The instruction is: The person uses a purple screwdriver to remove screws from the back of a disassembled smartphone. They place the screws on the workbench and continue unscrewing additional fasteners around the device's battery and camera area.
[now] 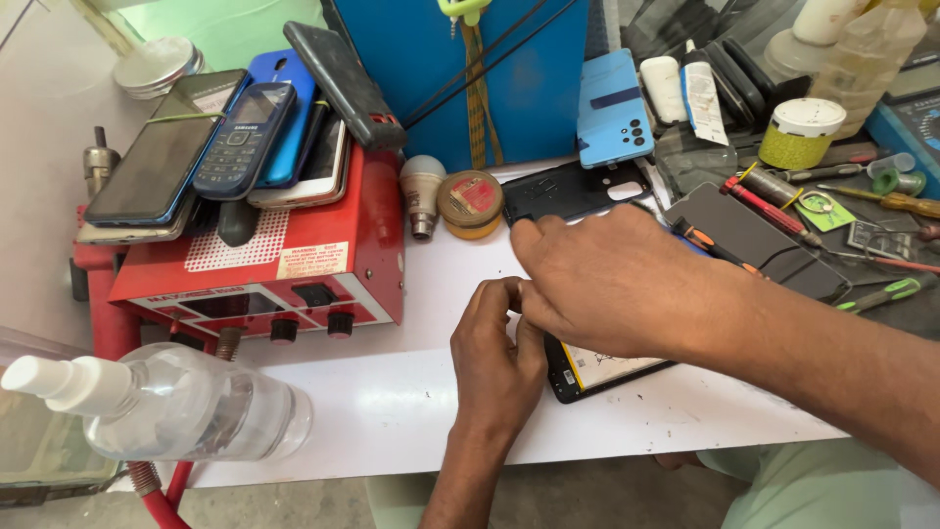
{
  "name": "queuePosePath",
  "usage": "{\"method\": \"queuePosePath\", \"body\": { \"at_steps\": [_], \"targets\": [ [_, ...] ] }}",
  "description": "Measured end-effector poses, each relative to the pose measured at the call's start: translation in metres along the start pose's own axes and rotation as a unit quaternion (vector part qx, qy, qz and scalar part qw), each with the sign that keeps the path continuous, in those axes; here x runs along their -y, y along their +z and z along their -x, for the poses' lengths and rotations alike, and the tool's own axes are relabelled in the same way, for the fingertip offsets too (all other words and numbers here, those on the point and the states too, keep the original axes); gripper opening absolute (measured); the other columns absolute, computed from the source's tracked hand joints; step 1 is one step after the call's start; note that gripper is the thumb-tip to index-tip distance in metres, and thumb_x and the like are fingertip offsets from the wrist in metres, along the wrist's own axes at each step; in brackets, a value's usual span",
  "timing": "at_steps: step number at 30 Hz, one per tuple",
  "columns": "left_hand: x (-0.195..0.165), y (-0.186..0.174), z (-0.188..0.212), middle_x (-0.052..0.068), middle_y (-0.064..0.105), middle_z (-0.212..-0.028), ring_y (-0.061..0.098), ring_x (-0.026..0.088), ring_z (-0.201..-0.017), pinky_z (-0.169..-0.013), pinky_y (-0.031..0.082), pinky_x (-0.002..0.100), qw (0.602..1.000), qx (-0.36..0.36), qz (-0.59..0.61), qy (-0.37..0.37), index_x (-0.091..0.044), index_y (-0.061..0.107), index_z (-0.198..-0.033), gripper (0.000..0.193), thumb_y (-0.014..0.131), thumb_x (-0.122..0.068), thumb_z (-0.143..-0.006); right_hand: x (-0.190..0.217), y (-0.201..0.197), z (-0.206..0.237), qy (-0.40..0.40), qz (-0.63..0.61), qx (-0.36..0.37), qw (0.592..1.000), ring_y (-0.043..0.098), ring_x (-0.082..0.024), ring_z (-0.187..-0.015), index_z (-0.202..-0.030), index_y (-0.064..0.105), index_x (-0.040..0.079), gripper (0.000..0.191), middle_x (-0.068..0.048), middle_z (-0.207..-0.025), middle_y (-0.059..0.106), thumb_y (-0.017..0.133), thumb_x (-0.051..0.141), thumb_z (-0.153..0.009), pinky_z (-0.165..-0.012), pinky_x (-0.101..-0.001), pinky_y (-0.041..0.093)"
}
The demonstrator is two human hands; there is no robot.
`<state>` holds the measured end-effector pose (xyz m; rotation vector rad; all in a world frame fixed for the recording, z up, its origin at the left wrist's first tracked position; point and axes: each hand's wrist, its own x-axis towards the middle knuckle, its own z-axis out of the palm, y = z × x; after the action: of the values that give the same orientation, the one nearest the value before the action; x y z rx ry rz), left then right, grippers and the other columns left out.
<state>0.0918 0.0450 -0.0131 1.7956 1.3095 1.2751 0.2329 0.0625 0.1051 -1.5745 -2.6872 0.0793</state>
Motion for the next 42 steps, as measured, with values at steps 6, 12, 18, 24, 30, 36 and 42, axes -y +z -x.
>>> {"method": "queuePosePath", "body": {
  "at_steps": [6, 12, 18, 24, 30, 36, 42],
  "targets": [
    [-0.004, -0.003, 0.003, 0.011, 0.069, -0.097, 0.069, 0.027, -0.088, -0.076, 0.054, 0.040, 0.995, 0.001, -0.019, 0.101, -0.001, 0.064, -0.105, 0.009, 0.063, -0.007, -0.098, -0.010, -0.001, 0.003, -0.057, -0.114, -0.028, 0.991, 0.070, -0.041, -0.074, -0.096, 0.061, 0.004, 0.023, -0.019, -0.082, 0.071, 0.063, 0.025, -0.088, -0.063, -0.0530, 0.052],
    [-0.004, -0.001, -0.001, 0.010, 0.070, -0.089, 0.067, 0.023, -0.078, -0.067, 0.053, 0.036, 0.993, -0.030, -0.020, 0.117, 0.000, 0.066, -0.093, 0.021, 0.080, -0.012, -0.081, -0.009, -0.005, -0.003, -0.030, -0.055, 0.019, 0.998, 0.069, -0.042, -0.070, -0.095, 0.066, 0.007, 0.026, -0.018, -0.079, 0.071, 0.068, 0.030, -0.086, -0.064, -0.0536, 0.053],
    [0.002, -0.004, -0.002, 0.007, 0.069, -0.082, 0.067, 0.017, -0.071, -0.057, 0.053, 0.031, 0.999, -0.004, 0.014, 0.030, -0.001, 0.070, -0.093, 0.008, 0.073, -0.001, -0.086, -0.002, -0.002, -0.012, -0.048, -0.019, 0.005, 0.999, 0.069, -0.040, -0.065, -0.092, 0.068, 0.006, 0.033, -0.018, -0.069, 0.070, 0.071, 0.037, -0.085, -0.058, -0.0517, 0.054],
    [0.011, -0.016, -0.001, 0.006, 0.076, -0.091, 0.070, 0.012, -0.080, -0.066, 0.055, 0.030, 0.990, 0.041, 0.103, 0.085, -0.001, 0.073, -0.100, 0.012, 0.067, 0.005, -0.092, 0.003, -0.001, -0.016, -0.031, -0.007, 0.021, 0.999, 0.069, -0.041, -0.066, -0.080, 0.071, 0.007, 0.045, -0.018, -0.067, 0.069, 0.064, 0.051, -0.088, -0.061, -0.0518, 0.054],
    [0.013, -0.016, 0.004, 0.006, 0.074, -0.086, 0.072, 0.014, -0.074, -0.057, 0.055, 0.030, 0.996, 0.049, 0.059, -0.039, 0.000, 0.068, -0.091, 0.004, 0.066, -0.003, -0.092, 0.014, 0.002, -0.011, 0.002, -0.026, 0.013, 1.000, 0.070, -0.041, -0.069, -0.087, 0.068, 0.006, 0.044, -0.018, -0.071, 0.071, 0.054, 0.047, -0.097, -0.063, -0.0533, 0.054],
    [0.016, -0.011, 0.006, 0.011, 0.073, -0.086, 0.071, 0.023, -0.078, -0.074, 0.056, 0.034, 0.997, -0.032, 0.051, 0.044, 0.000, 0.067, -0.094, 0.020, 0.079, -0.010, -0.081, -0.004, 0.015, 0.001, -0.035, -0.096, -0.012, 0.995, 0.072, -0.035, -0.079, -0.111, 0.059, 0.007, 0.033, -0.013, -0.096, 0.070, 0.059, 0.035, -0.093, -0.068, -0.0489, 0.054],
    [0.014, -0.005, 0.005, 0.011, 0.074, -0.091, 0.073, 0.023, -0.083, -0.076, 0.056, 0.035, 0.998, -0.002, 0.032, 0.053, -0.001, 0.068, -0.097, 0.016, 0.077, -0.013, -0.090, -0.024, 0.040, 0.002, -0.074, -0.312, -0.052, 0.946, 0.070, -0.026, -0.078, -0.100, 0.061, 0.004, 0.019, -0.010, -0.089, 0.070, 0.067, 0.018, -0.089, -0.067, -0.0394, 0.055]
  ]
}}
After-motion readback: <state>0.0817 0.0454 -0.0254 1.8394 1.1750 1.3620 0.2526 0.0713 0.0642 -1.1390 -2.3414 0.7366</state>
